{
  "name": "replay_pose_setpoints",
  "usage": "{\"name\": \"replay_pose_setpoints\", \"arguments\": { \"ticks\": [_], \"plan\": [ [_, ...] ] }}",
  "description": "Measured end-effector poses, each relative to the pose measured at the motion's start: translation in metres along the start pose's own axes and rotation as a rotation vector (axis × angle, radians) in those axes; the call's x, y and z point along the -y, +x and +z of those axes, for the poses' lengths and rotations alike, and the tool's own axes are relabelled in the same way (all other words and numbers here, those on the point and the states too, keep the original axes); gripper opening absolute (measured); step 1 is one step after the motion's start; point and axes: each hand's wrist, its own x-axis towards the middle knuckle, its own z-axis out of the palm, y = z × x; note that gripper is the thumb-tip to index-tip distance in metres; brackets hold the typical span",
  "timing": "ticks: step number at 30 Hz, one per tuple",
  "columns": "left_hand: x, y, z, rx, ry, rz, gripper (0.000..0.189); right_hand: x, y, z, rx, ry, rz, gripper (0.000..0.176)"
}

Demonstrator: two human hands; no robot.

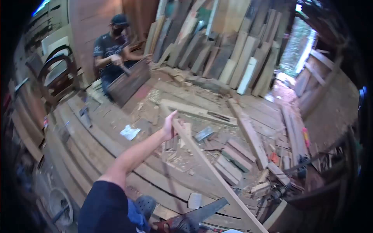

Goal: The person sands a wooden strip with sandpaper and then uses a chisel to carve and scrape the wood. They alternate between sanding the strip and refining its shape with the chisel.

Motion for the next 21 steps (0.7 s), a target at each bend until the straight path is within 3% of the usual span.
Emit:
{"name": "replay_pose_setpoints", "arguments": {
  "ticks": [1, 2, 4, 5, 6, 8, 9, 12, 14, 16, 19, 21],
  "plan": [
    [0.002, 0.001, 0.003, -0.011, 0.027, 0.000, 0.052, -0.002, -0.002, -0.006, -0.044, -0.059, -0.016, 0.023],
    [0.001, 0.001, 0.006, 0.033, 0.018, -0.022, 0.048, 0.008, -0.004, 0.009, -0.281, 0.176, 0.233, 0.028],
    [0.002, -0.004, 0.003, -0.020, 0.144, -0.007, 0.048, -0.011, -0.016, -0.055, 0.442, -0.594, 0.046, 0.033],
    [-0.002, -0.013, 0.008, -0.020, 0.123, 0.021, 0.050, -0.020, -0.029, -0.045, 0.054, 0.135, 0.584, 0.025],
    [-0.010, -0.030, 0.007, 0.126, 0.194, 0.036, 0.051, -0.029, -0.037, -0.023, -0.393, 0.909, 1.018, 0.020],
    [-0.009, -0.042, -0.001, 0.173, 0.237, 0.117, 0.051, -0.011, -0.005, 0.020, -0.779, 0.592, 1.506, 0.027],
    [-0.007, -0.054, -0.001, 0.019, 0.264, 0.194, 0.049, -0.018, -0.021, 0.021, -0.755, 0.637, 1.575, 0.023],
    [0.002, -0.069, -0.029, -0.114, 0.294, 0.359, 0.046, -0.048, -0.094, 0.025, -0.600, 0.643, 1.803, 0.022],
    [0.002, -0.080, -0.055, -0.119, 0.284, 0.349, 0.044, -0.055, -0.108, 0.051, -0.478, 0.386, 1.943, 0.026],
    [0.009, -0.092, -0.078, -0.202, 0.233, 0.334, 0.042, -0.056, -0.124, 0.065, -0.295, 0.423, 2.018, 0.028],
    [0.018, -0.114, -0.106, -0.168, 0.185, 0.312, 0.038, -0.062, -0.153, 0.084, -0.222, 0.419, 2.109, 0.030],
    [0.022, -0.124, -0.111, -0.309, 0.115, 0.297, 0.032, -0.060, -0.166, 0.097, -0.169, 0.357, 2.108, 0.029]
  ]
}}
